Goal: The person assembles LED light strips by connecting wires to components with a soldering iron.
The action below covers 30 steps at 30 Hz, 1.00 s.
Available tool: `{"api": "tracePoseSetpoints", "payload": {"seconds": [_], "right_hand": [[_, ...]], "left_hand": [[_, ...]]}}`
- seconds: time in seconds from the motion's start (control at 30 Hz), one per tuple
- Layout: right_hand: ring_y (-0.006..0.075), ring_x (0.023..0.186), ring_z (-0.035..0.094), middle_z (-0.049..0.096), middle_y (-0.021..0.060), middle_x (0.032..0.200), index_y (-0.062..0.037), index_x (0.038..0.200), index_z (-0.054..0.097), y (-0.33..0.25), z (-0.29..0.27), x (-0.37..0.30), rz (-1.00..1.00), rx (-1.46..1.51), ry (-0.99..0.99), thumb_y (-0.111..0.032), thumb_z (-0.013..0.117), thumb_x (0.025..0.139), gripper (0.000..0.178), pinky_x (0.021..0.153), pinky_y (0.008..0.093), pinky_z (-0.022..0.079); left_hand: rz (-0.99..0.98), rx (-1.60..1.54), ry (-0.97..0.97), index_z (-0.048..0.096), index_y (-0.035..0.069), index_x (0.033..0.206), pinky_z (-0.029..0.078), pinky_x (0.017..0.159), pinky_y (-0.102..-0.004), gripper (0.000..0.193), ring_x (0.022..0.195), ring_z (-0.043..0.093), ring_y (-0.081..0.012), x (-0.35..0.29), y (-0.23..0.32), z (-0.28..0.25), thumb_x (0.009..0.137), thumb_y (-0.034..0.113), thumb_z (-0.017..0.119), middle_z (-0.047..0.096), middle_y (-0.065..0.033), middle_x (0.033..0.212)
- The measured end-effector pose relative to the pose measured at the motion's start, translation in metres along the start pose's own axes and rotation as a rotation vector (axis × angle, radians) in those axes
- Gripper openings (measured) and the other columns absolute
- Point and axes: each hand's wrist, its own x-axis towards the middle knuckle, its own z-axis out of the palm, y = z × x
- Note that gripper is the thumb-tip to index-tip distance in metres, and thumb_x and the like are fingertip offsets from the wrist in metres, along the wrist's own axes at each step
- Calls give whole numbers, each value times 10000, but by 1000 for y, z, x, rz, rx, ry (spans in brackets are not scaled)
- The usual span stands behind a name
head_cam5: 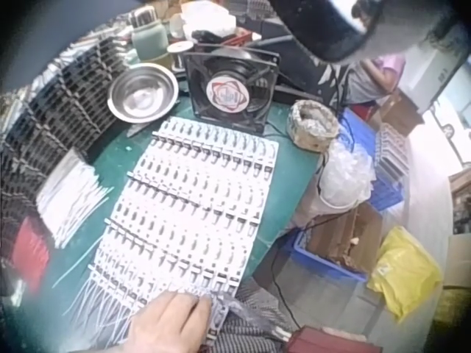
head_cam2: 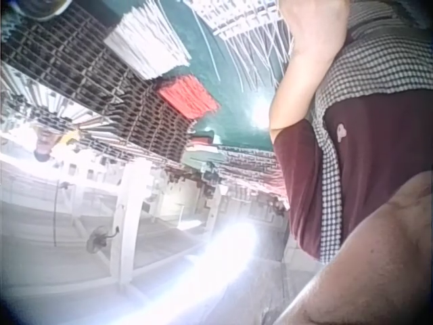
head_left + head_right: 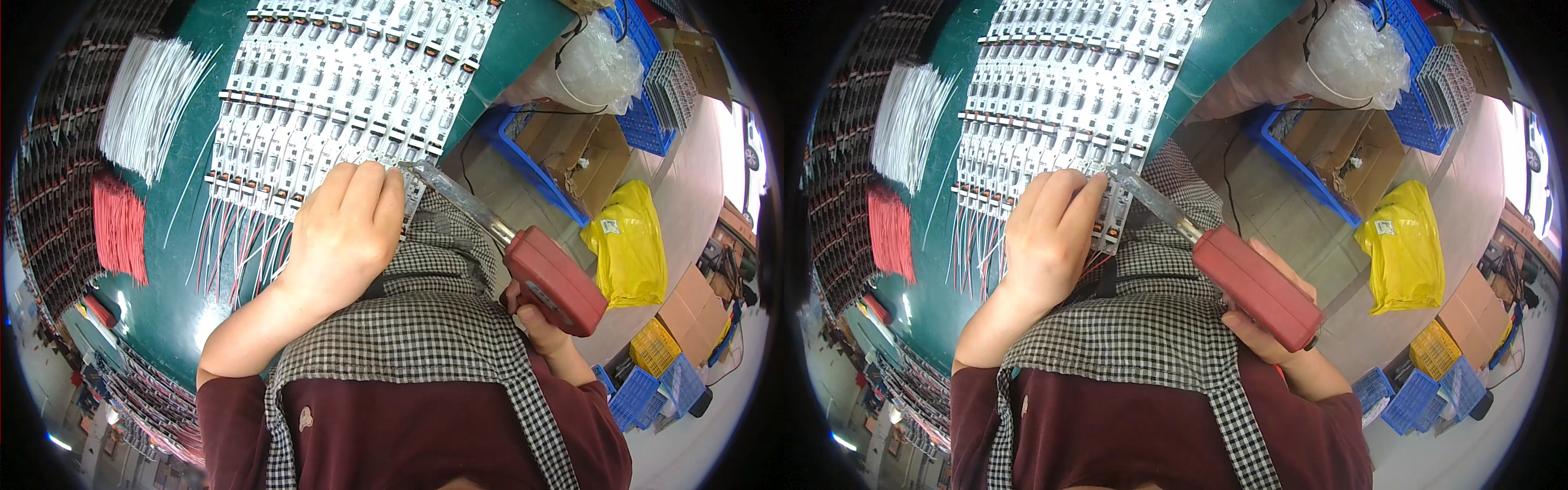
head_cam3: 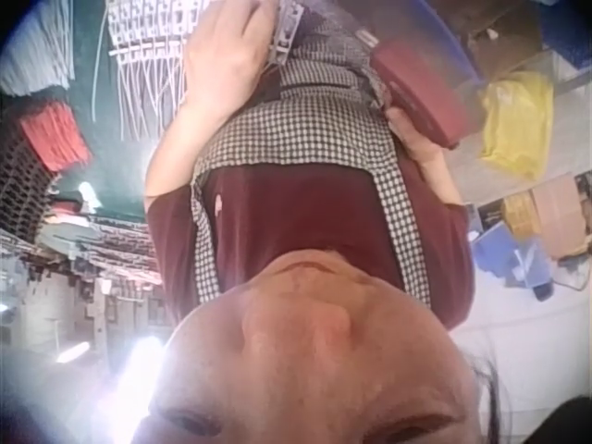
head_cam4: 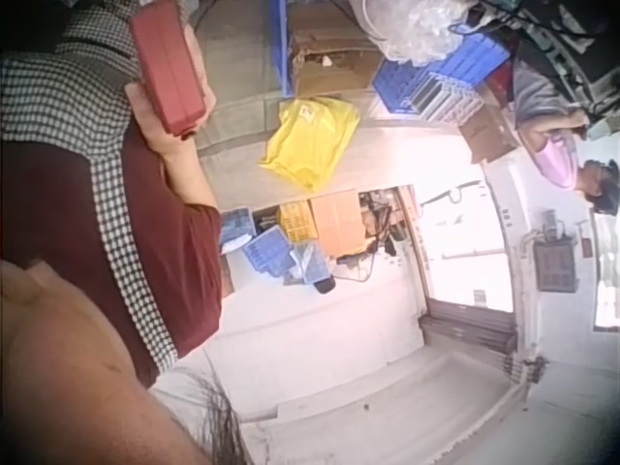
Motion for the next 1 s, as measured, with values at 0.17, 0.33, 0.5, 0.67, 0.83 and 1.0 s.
{"api": "tracePoseSetpoints", "payload": {"seconds": [0.17,0.33,0.5,0.67,0.83,1.0], "right_hand": [[128,704,580,601,105,931,76,1191,426,4,-1,-4,-96,-101,76,-219,684,734,601,694,251,464],[119,662,563,599,120,943,74,1201,416,3,-1,-5,-72,-68,76,-214,691,730,616,648,250,463],[99,661,549,599,102,930,73,1255,340,-2,3,0,-43,113,66,-173,693,727,682,627,230,452],[92,687,550,605,89,912,72,1276,303,-2,4,2,11,224,37,-164,700,721,723,647,222,451],[99,707,558,607,70,900,75,1269,316,0,3,1,104,103,20,-145,701,710,713,687,223,453],[117,737,576,609,68,904,72,1244,358,-2,6,3,27,132,62,-165,699,709,677,728,241,453]], "left_hand": [[5,-5,-4,556,-27,829,429,488,-247,246,634,475,-168,-1,1,0,590,31,551,450,-59,728],[2,-8,15,559,-26,840,432,494,-256,257,639,479,-175,-2,1,1,589,29,552,460,-64,740],[-9,-29,22,559,-27,854,429,500,-263,271,634,479,-183,-3,1,1,590,31,552,458,-69,738],[-16,-29,36,561,-24,859,426,505,-262,273,629,477,-184,-4,0,2,591,26,549,457,-70,732],[-7,-32,65,558,-24,869,424,504,-263,282,629,475,-184,-4,-1,4,591,26,551,459,-71,738],[-4,-40,49,559,-23,864,419,497,-264,270,625,476,-183,-3,-1,3,599,23,553,460,-69,734]]}}
